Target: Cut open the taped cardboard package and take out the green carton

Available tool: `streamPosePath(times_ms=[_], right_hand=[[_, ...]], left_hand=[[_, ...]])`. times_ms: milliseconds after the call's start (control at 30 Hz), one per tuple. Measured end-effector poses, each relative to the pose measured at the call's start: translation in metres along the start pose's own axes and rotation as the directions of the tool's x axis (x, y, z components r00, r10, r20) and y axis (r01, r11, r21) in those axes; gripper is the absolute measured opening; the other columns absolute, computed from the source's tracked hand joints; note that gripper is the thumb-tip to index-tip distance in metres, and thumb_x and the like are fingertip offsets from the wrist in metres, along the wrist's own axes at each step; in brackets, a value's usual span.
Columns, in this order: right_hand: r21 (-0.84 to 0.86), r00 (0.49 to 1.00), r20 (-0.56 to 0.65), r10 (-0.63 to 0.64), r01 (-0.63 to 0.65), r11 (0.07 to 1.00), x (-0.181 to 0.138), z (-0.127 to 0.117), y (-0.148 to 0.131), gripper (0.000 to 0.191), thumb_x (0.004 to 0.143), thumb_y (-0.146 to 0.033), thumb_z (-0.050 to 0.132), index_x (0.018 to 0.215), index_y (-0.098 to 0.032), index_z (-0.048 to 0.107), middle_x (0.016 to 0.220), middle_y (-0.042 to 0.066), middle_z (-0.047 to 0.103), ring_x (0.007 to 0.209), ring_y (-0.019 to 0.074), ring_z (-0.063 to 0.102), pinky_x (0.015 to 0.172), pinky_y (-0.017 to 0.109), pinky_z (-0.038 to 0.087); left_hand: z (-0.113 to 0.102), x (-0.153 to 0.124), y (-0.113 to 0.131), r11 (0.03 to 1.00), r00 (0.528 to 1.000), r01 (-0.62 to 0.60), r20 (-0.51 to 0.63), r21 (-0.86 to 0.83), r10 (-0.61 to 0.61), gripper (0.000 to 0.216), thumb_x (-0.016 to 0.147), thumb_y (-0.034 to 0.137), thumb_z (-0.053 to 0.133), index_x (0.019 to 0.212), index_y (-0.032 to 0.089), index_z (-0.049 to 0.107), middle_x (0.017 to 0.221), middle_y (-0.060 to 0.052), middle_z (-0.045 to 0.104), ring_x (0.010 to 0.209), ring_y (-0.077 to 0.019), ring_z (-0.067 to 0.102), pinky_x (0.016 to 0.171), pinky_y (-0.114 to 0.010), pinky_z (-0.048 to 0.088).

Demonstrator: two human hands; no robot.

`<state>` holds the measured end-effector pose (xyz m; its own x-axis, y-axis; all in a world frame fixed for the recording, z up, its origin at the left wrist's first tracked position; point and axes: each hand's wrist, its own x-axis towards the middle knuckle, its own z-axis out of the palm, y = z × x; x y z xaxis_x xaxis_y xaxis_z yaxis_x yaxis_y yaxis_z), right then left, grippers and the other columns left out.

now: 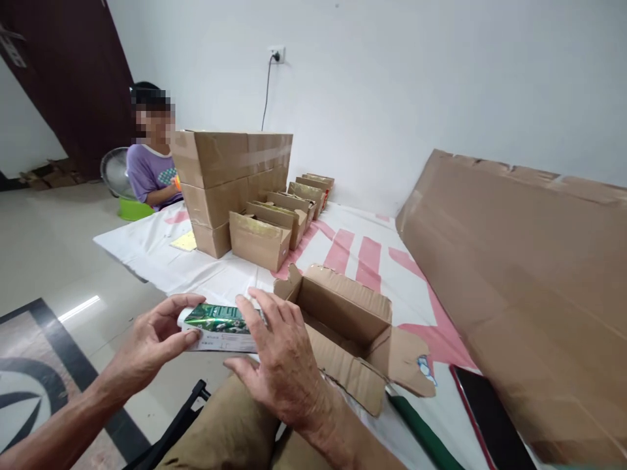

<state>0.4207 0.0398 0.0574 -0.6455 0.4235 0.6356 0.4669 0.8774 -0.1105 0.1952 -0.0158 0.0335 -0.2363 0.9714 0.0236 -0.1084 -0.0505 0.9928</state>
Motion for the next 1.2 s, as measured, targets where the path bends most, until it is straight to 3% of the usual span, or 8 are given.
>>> streamPosePath(times_ms=[167, 267, 367, 467, 600, 833, 967, 1200], right_hand=[[0.258, 0.943, -0.106, 0.314, -0.279, 0.925, -0.023, 0.065, -0.029, 0.077, 0.092, -0.023, 0.059, 0.161, -0.023, 0.023, 0.161, 0.018, 0.04, 0.147, 0.0359, 0.043, 0.111, 0.056, 0.048], [0.447, 0.866, 0.038, 0.499, -0.461, 0.766, -0.024, 0.115, -0.028, 0.078, 0.088, -0.022, 0.06, 0.159, -0.023, 0.028, 0.159, 0.018, 0.045, 0.144, 0.0356, 0.048, 0.105, 0.053, 0.054], [0.605, 0.745, 0.283, 0.604, -0.628, 0.49, -0.005, 0.156, -0.007, 0.073, 0.081, -0.028, 0.067, 0.149, -0.02, 0.044, 0.145, 0.017, 0.06, 0.132, 0.033, 0.06, 0.094, 0.044, 0.058], [0.668, 0.692, 0.344, 0.635, -0.656, 0.353, 0.018, 0.184, 0.025, 0.057, 0.075, -0.028, 0.066, 0.13, -0.019, 0.059, 0.123, 0.012, 0.073, 0.114, 0.0273, 0.069, 0.084, 0.036, 0.059], [0.656, 0.634, 0.203, 0.747, -0.654, 0.377, 0.036, 0.209, 0.063, 0.049, 0.074, -0.029, 0.062, 0.121, -0.017, 0.06, 0.116, 0.012, 0.072, 0.105, 0.0248, 0.069, 0.081, 0.034, 0.057], [0.604, 0.534, 0.045, 0.844, -0.688, 0.403, 0.055, 0.245, 0.12, 0.053, 0.08, -0.029, 0.058, 0.131, -0.017, 0.051, 0.128, 0.016, 0.067, 0.114, 0.0257, 0.065, 0.101, 0.042, 0.052], [0.564, 0.523, 0.006, 0.852, -0.706, 0.429, 0.058, 0.258, 0.139, 0.055, 0.079, -0.024, 0.057, 0.133, -0.016, 0.051, 0.136, 0.016, 0.063, 0.122, 0.0257, 0.061, 0.11, 0.044, 0.046], [0.52, 0.498, -0.012, 0.867, -0.738, 0.431, 0.056, 0.269, 0.144, 0.041, 0.085, -0.027, 0.054, 0.124, -0.016, 0.056, 0.123, 0.017, 0.069, 0.109, 0.0247, 0.067, 0.102, 0.041, 0.052]], left_hand=[[-0.065, 0.011, -0.011, 0.997, 0.989, 0.077, -0.129, 0.003, -0.076, 0.06, 0.056, 0.043, 0.093, 0.105, 0.02, 0.067, 0.085, -0.004, 0.076, 0.073, -0.019, 0.07, 0.066, -0.03, 0.058], [-0.096, 0.028, -0.03, 0.991, 0.976, 0.127, -0.175, -0.031, -0.13, 0.061, 0.056, 0.041, 0.093, 0.106, 0.019, 0.067, 0.089, -0.004, 0.077, 0.077, -0.0186, 0.07, 0.07, -0.03, 0.058], [-0.108, 0.054, -0.054, 0.986, 0.976, 0.149, -0.149, -0.074, -0.159, 0.062, 0.056, 0.039, 0.093, 0.108, 0.017, 0.065, 0.091, -0.005, 0.076, 0.079, -0.0191, 0.071, 0.074, -0.032, 0.056], [-0.102, 0.09, -0.074, 0.989, 0.988, 0.139, -0.066, -0.052, -0.142, 0.063, 0.057, 0.038, 0.089, 0.111, 0.017, 0.065, 0.09, -0.005, 0.075, 0.078, -0.0193, 0.07, 0.074, -0.033, 0.055], [-0.076, 0.152, -0.096, 0.997, 0.996, 0.062, -0.061, 0.052, -0.059, 0.071, 0.058, 0.037, 0.082, 0.122, 0.014, 0.063, 0.088, -0.005, 0.07, 0.074, -0.0182, 0.065, 0.072, -0.033, 0.054], [-0.023, 0.249, -0.14, 0.978, 0.978, -0.068, -0.179, 0.199, 0.105, 0.067, 0.07, 0.028, 0.072, 0.133, 0.014, 0.054, 0.131, -0.016, 0.063, 0.115, -0.0287, 0.064, 0.1, -0.044, 0.051], [-0.022, 0.267, -0.156, 0.937, 0.967, -0.128, -0.167, 0.326, 0.19, 0.061, 0.07, 0.018, 0.071, 0.13, 0.016, 0.059, 0.134, -0.014, 0.064, 0.131, -0.0308, 0.056, 0.115, -0.046, 0.04], [-0.031, 0.268, -0.171, 0.876, 0.96, -0.133, -0.16, 0.464, 0.231, 0.048, 0.077, 0.019, 0.066, 0.125, 0.017, 0.066, 0.118, -0.011, 0.071, 0.106, -0.0273, 0.064, 0.105, -0.046, 0.047]])
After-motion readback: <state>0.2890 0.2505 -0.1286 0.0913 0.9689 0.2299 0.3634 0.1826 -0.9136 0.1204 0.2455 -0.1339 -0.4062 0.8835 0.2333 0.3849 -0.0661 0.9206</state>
